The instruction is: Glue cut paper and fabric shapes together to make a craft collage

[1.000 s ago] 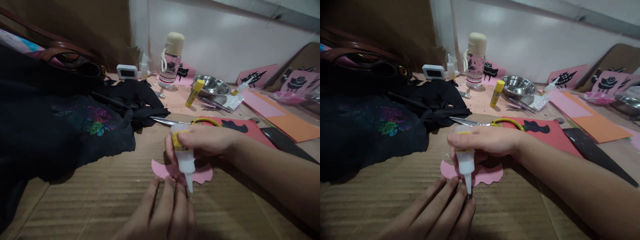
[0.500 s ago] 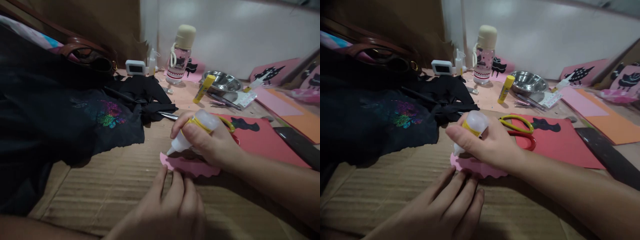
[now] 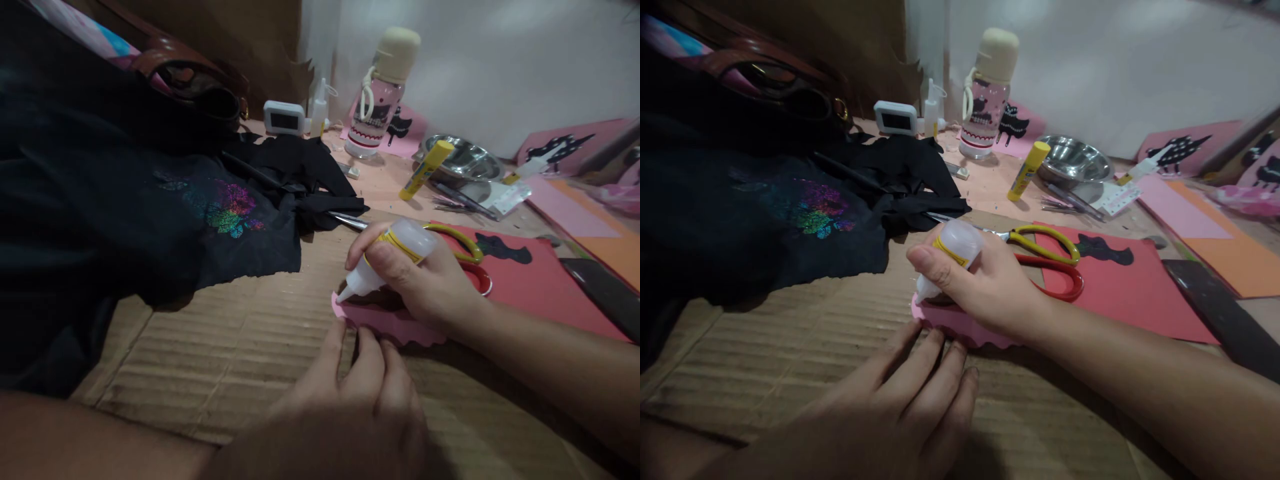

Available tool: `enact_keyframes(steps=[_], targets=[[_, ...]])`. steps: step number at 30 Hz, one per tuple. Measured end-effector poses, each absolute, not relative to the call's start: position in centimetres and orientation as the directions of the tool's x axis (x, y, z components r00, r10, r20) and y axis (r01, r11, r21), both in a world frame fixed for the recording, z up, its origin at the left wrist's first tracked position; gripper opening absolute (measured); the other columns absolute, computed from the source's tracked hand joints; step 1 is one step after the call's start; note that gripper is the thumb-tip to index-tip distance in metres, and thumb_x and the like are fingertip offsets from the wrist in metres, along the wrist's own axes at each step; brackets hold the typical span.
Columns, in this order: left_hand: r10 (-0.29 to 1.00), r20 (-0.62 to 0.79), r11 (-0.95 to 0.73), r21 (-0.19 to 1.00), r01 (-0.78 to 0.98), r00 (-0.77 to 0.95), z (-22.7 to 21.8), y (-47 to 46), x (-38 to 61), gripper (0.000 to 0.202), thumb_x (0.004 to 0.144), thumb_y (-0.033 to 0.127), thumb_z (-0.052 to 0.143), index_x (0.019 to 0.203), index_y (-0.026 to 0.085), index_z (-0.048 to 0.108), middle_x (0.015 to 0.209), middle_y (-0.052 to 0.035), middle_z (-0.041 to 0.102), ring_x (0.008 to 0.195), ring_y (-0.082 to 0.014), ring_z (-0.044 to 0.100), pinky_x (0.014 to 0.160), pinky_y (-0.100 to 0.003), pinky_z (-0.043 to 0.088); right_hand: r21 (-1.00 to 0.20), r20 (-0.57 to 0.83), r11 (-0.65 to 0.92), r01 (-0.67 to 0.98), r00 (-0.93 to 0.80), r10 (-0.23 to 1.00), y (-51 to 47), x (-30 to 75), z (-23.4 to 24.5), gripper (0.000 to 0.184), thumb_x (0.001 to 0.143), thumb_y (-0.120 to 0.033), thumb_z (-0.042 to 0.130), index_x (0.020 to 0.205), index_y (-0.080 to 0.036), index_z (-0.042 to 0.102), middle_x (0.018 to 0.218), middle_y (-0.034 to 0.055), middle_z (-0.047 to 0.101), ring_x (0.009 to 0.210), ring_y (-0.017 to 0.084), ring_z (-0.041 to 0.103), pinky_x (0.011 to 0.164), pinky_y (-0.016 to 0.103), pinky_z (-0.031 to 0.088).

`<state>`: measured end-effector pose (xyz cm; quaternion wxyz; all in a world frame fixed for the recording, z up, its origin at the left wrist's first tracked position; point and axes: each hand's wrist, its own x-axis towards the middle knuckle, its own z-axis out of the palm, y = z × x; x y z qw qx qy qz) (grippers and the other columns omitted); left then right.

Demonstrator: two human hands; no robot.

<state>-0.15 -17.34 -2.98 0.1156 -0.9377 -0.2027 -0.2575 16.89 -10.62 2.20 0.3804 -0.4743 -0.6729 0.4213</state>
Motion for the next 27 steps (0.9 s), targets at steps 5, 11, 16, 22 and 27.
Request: enact_keyframes(steps=[5,11,16,22,27], targets=[[0.321,0.553,-0.888,-0.105,0.447,0.769,-3.1,-17.3,-0.1,0.036,0.106,0.016,0.033,0.107,0.018,0.069,0.113,-0.0070,0.075,0.105,-0.0294,0.066,0.095,-0.048,0.051,-0.921,0.128,0.206,0.331,-0.243,0.961,-10.6,16.7,2.1,0.054,0.088,-0.073,0.064,0.073,-0.022,0.060,0.066,0.0006,0.065,0.059,0.014,0.058,0.053,0.026,0.044],[0.338,0.572,-0.875,-0.101,0.473,0.748,-3.3,-17.3,0.1,0.036,0.106,0.015,0.033,0.108,0.018,0.069,0.111,-0.0051,0.076,0.106,-0.0280,0.067,0.098,-0.048,0.050,-0.925,0.194,0.275,0.264,-0.294,0.936,-10.3,16.9,2.4,0.047,0.090,-0.068,0.067,0.082,-0.021,0.067,0.071,0.0000,0.068,0.058,0.013,0.059,0.050,0.024,0.046],[0.293,0.516,-0.887,-0.168,0.431,0.805,-2.7,-17.1,-0.2,0.037,0.104,0.014,0.034,0.111,0.017,0.070,0.110,-0.0068,0.077,0.104,-0.0281,0.069,0.093,-0.046,0.053,-0.833,0.371,0.466,0.299,-0.322,0.871,-10.1,17.3,3.4,0.017,0.088,-0.027,0.077,0.102,-0.023,0.069,0.104,0.0009,0.072,0.091,0.016,0.068,0.075,0.026,0.055],[0.284,0.486,-0.883,-0.204,0.423,0.826,-2.5,-16.8,-0.3,0.037,0.104,0.016,0.036,0.114,0.016,0.071,0.110,-0.0064,0.078,0.101,-0.0280,0.072,0.093,-0.045,0.056,-0.906,0.302,0.371,0.204,-0.303,0.904,-10.4,17.3,3.2,0.022,0.091,-0.024,0.069,0.109,-0.024,0.056,0.093,-0.0016,0.062,0.076,0.013,0.062,0.063,0.024,0.051],[0.275,0.493,-0.886,-0.202,0.417,0.825,-2.7,-16.8,-0.4,0.034,0.102,0.016,0.039,0.112,0.016,0.072,0.109,-0.0071,0.078,0.099,-0.0273,0.072,0.092,-0.044,0.056,-0.898,0.268,0.339,0.279,-0.264,0.927,-10.8,17.3,3.1,0.034,0.081,-0.034,0.081,0.090,-0.026,0.048,0.075,-0.0056,0.050,0.059,0.011,0.049,0.048,0.023,0.039]])
